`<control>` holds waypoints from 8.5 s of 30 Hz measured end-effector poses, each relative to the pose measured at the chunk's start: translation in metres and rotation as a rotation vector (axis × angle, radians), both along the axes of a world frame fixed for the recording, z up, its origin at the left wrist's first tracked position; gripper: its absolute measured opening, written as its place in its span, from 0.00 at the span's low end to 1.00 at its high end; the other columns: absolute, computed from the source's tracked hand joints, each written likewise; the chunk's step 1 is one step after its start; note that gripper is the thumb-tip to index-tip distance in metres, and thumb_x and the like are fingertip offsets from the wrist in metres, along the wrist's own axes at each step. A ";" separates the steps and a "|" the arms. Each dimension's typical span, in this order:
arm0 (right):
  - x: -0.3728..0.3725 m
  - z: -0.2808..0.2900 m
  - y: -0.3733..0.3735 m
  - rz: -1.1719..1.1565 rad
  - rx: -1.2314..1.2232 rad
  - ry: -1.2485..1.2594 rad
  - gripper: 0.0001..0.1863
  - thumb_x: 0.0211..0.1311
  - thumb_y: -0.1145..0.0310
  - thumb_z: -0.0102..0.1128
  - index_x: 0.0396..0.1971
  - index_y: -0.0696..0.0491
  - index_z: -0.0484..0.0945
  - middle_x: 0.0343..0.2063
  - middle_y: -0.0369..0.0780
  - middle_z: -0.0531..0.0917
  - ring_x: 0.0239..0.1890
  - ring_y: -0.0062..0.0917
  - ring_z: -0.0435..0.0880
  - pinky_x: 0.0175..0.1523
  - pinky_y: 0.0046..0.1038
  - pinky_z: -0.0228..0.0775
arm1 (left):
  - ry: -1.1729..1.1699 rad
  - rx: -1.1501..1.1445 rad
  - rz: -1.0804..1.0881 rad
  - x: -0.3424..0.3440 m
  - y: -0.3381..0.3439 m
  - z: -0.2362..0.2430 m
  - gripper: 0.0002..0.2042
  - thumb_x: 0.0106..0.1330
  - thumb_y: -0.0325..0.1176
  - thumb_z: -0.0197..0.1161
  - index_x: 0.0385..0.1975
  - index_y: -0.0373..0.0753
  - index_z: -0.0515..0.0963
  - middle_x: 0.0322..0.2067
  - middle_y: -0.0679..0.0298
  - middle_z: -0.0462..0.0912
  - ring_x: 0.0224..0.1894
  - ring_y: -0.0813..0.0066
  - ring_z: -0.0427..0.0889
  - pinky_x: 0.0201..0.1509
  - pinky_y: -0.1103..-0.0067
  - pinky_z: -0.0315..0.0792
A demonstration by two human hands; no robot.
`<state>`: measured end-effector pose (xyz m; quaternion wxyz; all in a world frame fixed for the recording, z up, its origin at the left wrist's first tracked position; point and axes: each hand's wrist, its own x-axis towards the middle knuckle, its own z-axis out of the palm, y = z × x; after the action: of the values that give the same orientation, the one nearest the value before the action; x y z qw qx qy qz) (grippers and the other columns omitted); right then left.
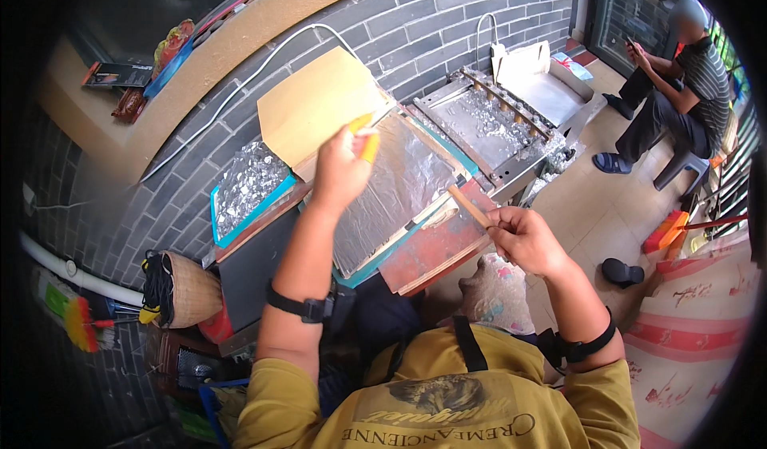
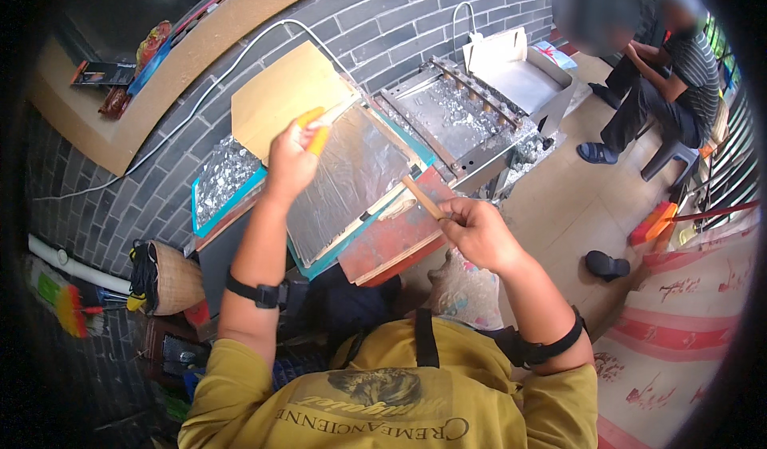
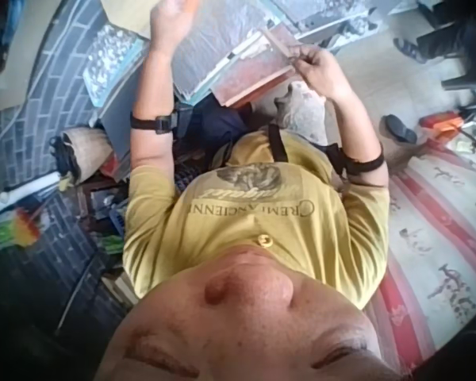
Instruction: The person wipes a flat metal surface with a yellow cloth and a wooden stick. They repeatedly lift a cardboard sheet to clean underneath it and then place it back down. The person also wipes a blue tray containing small silver items and a metal rack with a wooden stick.
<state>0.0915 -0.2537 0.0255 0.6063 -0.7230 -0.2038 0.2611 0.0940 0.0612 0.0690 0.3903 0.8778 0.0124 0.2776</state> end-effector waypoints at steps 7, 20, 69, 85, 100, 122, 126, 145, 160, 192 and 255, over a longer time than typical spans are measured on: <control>0.002 0.001 0.001 -0.024 0.012 0.041 0.10 0.61 0.74 0.53 0.41 0.60 0.78 0.17 0.32 0.74 0.21 0.13 0.71 0.26 0.20 0.64 | -0.032 0.676 0.311 0.037 0.084 0.025 0.20 0.65 0.28 0.53 0.56 0.28 0.67 0.53 0.45 0.72 0.57 0.50 0.70 0.62 0.68 0.63; 0.002 -0.004 -0.005 -0.001 0.035 0.019 0.12 0.61 0.76 0.52 0.43 0.60 0.78 0.19 0.31 0.74 0.22 0.12 0.71 0.27 0.20 0.65 | 0.143 0.763 0.537 0.027 0.097 0.026 0.13 0.65 0.32 0.54 0.47 0.39 0.79 0.45 0.52 0.80 0.45 0.58 0.81 0.50 0.71 0.75; -0.009 0.004 -0.010 -0.023 0.026 0.050 0.11 0.62 0.77 0.52 0.43 0.62 0.76 0.20 0.31 0.74 0.20 0.12 0.71 0.25 0.18 0.64 | 0.064 0.321 0.118 -0.094 -0.057 -0.050 0.16 0.64 0.31 0.56 0.48 0.27 0.75 0.48 0.47 0.78 0.53 0.53 0.76 0.61 0.70 0.67; -0.061 0.025 -0.046 0.196 -0.127 -0.108 0.12 0.59 0.80 0.55 0.43 0.59 0.79 0.18 0.29 0.72 0.21 0.11 0.67 0.24 0.18 0.61 | 0.218 -1.021 0.034 -0.007 0.002 -0.057 0.14 0.67 0.30 0.52 0.49 0.31 0.67 0.40 0.50 0.81 0.38 0.62 0.85 0.37 0.76 0.78; -0.053 0.024 -0.103 -0.090 -0.260 -0.240 0.12 0.58 0.80 0.55 0.42 0.62 0.77 0.15 0.33 0.74 0.16 0.12 0.70 0.22 0.18 0.60 | 0.071 0.128 0.090 -0.042 -0.046 -0.052 0.20 0.61 0.33 0.60 0.53 0.34 0.72 0.47 0.47 0.79 0.50 0.49 0.77 0.56 0.68 0.71; -0.075 0.051 -0.154 0.023 -0.222 0.065 0.11 0.57 0.83 0.54 0.41 0.65 0.78 0.15 0.33 0.74 0.17 0.12 0.71 0.23 0.17 0.61 | 0.219 0.609 -0.046 -0.044 -0.078 -0.056 0.31 0.65 0.48 0.56 0.60 0.29 0.63 0.63 0.48 0.63 0.67 0.53 0.58 0.72 0.65 0.49; -0.076 0.048 -0.152 0.001 -0.244 0.095 0.12 0.57 0.82 0.54 0.42 0.64 0.78 0.15 0.31 0.73 0.17 0.12 0.71 0.23 0.17 0.61 | 0.226 0.605 -0.038 -0.044 -0.078 -0.055 0.32 0.64 0.48 0.56 0.61 0.29 0.63 0.62 0.48 0.63 0.67 0.53 0.58 0.72 0.65 0.49; -0.065 0.050 -0.137 -0.005 -0.138 0.026 0.13 0.59 0.81 0.53 0.44 0.64 0.77 0.15 0.32 0.75 0.14 0.10 0.68 0.19 0.15 0.58 | 0.112 0.452 0.156 -0.032 -0.091 -0.037 0.30 0.59 0.38 0.63 0.60 0.35 0.64 0.38 0.54 0.82 0.38 0.55 0.81 0.45 0.67 0.75; -0.031 0.019 -0.048 -0.013 -0.051 0.102 0.12 0.63 0.75 0.53 0.45 0.60 0.77 0.16 0.31 0.74 0.13 0.10 0.67 0.18 0.16 0.57 | -0.028 -0.006 0.040 -0.034 -0.054 -0.038 0.27 0.60 0.31 0.64 0.60 0.37 0.66 0.41 0.56 0.82 0.46 0.65 0.82 0.49 0.73 0.74; -0.053 0.027 -0.075 0.060 -0.108 -0.063 0.13 0.63 0.79 0.52 0.46 0.62 0.76 0.15 0.31 0.74 0.12 0.10 0.66 0.18 0.15 0.55 | 0.034 -1.234 -0.110 -0.070 0.073 -0.041 0.09 0.63 0.26 0.57 0.42 0.38 0.71 0.37 0.61 0.81 0.40 0.70 0.81 0.46 0.73 0.75; -0.080 0.011 0.131 0.759 -0.302 -0.282 0.14 0.55 0.75 0.58 0.44 0.58 0.78 0.22 0.47 0.81 0.21 0.28 0.79 0.30 0.28 0.69 | 0.387 -0.726 0.653 -0.357 0.213 -0.101 0.14 0.65 0.30 0.58 0.47 0.31 0.74 0.36 0.62 0.81 0.36 0.76 0.82 0.40 0.82 0.74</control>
<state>0.0119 -0.1222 0.0365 0.3207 -0.7060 -0.4958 0.3911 -0.2633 0.2737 -0.0316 0.5528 0.6717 0.4529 0.1952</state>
